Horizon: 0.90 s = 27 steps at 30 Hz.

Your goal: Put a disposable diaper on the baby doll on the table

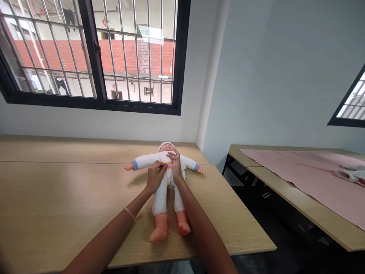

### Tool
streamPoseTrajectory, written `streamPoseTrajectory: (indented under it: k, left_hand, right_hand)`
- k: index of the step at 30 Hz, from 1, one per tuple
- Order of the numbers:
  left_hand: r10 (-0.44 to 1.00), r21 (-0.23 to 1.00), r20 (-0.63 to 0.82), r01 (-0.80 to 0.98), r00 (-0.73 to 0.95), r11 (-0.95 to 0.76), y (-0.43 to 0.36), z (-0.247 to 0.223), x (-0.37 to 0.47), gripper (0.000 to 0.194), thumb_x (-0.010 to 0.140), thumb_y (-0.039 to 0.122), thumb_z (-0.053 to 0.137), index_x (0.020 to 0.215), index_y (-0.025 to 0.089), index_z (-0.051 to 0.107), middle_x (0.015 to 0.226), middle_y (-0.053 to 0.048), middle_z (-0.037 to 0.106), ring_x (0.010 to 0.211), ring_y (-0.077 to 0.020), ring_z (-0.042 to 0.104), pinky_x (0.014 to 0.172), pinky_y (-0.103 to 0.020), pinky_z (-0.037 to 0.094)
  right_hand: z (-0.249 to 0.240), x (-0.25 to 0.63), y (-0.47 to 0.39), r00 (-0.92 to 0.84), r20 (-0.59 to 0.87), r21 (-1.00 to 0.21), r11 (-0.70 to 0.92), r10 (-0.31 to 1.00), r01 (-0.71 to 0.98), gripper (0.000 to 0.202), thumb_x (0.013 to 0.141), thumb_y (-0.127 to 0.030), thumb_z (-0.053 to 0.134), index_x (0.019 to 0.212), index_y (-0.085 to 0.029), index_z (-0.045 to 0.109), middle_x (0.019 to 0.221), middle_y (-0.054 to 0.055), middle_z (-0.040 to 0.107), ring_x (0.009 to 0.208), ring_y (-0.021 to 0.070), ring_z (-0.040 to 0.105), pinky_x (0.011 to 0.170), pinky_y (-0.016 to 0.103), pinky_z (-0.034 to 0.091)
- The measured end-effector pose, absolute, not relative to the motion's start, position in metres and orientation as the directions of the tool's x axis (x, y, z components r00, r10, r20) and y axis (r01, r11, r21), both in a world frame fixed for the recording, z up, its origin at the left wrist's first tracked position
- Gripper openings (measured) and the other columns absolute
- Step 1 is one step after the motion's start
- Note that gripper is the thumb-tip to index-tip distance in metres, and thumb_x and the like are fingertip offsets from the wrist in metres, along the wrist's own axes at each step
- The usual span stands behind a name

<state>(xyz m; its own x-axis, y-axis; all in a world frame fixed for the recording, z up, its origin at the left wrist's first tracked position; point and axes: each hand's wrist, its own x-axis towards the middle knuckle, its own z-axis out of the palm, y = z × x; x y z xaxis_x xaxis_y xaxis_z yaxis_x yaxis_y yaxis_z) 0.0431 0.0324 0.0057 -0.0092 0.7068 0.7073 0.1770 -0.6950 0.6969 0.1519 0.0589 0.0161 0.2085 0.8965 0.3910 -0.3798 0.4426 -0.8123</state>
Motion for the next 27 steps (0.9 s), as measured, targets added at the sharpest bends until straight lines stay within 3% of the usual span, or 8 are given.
streamPoseTrajectory:
  k: [5,12,14,16,18,22,27]
  left_hand:
    - [0.689,0.661,0.717,0.211,0.104,-0.72,0.033,0.006,0.044,0.012,0.086,0.023,0.066,0.077,0.024,0.074,0.084,-0.008,0.066,0.09,-0.0277,0.057,0.086,-0.039,0.044]
    - [0.656,0.591,0.712,0.29,0.251,-0.753,0.028,0.006,0.045,0.019,0.091,0.027,0.059,0.083,0.022,0.076,0.092,-0.013,0.072,0.102,-0.0325,0.059,0.096,-0.048,0.044]
    - [0.669,0.566,0.696,0.373,0.261,-0.735,0.024,0.005,0.045,0.02,0.091,0.024,0.058,0.086,0.023,0.076,0.098,-0.012,0.075,0.112,-0.0342,0.059,0.108,-0.054,0.036]
    - [0.697,0.541,0.665,0.469,0.27,-0.698,0.021,0.004,0.046,0.022,0.092,0.022,0.056,0.1,0.025,0.076,0.114,-0.01,0.075,0.129,-0.0352,0.053,0.119,-0.062,0.014]
    - [0.724,0.514,0.61,0.534,0.322,-0.671,0.018,0.004,0.046,0.034,0.093,0.022,0.054,0.124,0.027,0.069,0.137,-0.008,0.065,0.144,-0.0344,0.04,0.121,-0.063,-0.002]
    - [0.73,0.481,0.516,0.553,0.449,-0.68,0.016,0.004,0.043,0.057,0.095,0.027,0.052,0.151,0.029,0.045,0.159,-0.007,0.039,0.155,-0.0294,0.017,0.123,-0.059,-0.001]
    - [0.717,0.565,0.612,0.45,0.334,-0.692,0.021,0.003,0.036,0.058,0.101,0.038,0.044,0.157,0.025,0.035,0.166,-0.009,0.024,0.156,-0.0267,0.013,0.125,-0.052,0.005]
  right_hand:
    - [0.023,0.148,0.05,0.224,0.365,-0.85,0.422,0.903,-0.315,0.058,0.082,-0.047,0.038,0.132,-0.02,0.047,0.125,0.011,0.064,0.119,0.0227,0.062,0.097,0.038,0.052]
    - [0.025,0.143,0.043,0.239,0.378,-0.838,0.44,0.894,-0.322,0.052,0.077,-0.046,0.044,0.121,-0.019,0.05,0.113,0.01,0.068,0.111,0.0226,0.065,0.099,0.038,0.051]
    - [0.024,0.144,0.042,0.24,0.373,-0.835,0.437,0.896,-0.333,0.05,0.076,-0.046,0.045,0.119,-0.019,0.05,0.109,0.01,0.068,0.108,0.0226,0.066,0.099,0.038,0.051]
    - [0.023,0.145,0.041,0.233,0.379,-0.831,0.441,0.895,-0.339,0.05,0.076,-0.046,0.046,0.118,-0.019,0.05,0.106,0.009,0.068,0.106,0.0221,0.066,0.101,0.038,0.05]
    - [0.022,0.146,0.04,0.225,0.389,-0.838,0.445,0.893,-0.317,0.05,0.077,-0.046,0.044,0.118,-0.018,0.05,0.105,0.009,0.068,0.105,0.0216,0.066,0.101,0.038,0.05]
    - [0.023,0.147,0.037,0.234,0.415,-0.861,0.463,0.879,-0.211,0.048,0.082,-0.045,0.036,0.12,-0.018,0.049,0.109,0.01,0.068,0.106,0.0207,0.066,0.096,0.036,0.052]
    - [0.033,0.169,0.041,0.386,0.479,-0.876,0.399,0.789,0.272,0.051,0.092,-0.037,0.025,0.13,-0.015,0.051,0.117,0.012,0.067,0.106,0.018,0.065,0.091,0.032,0.05]
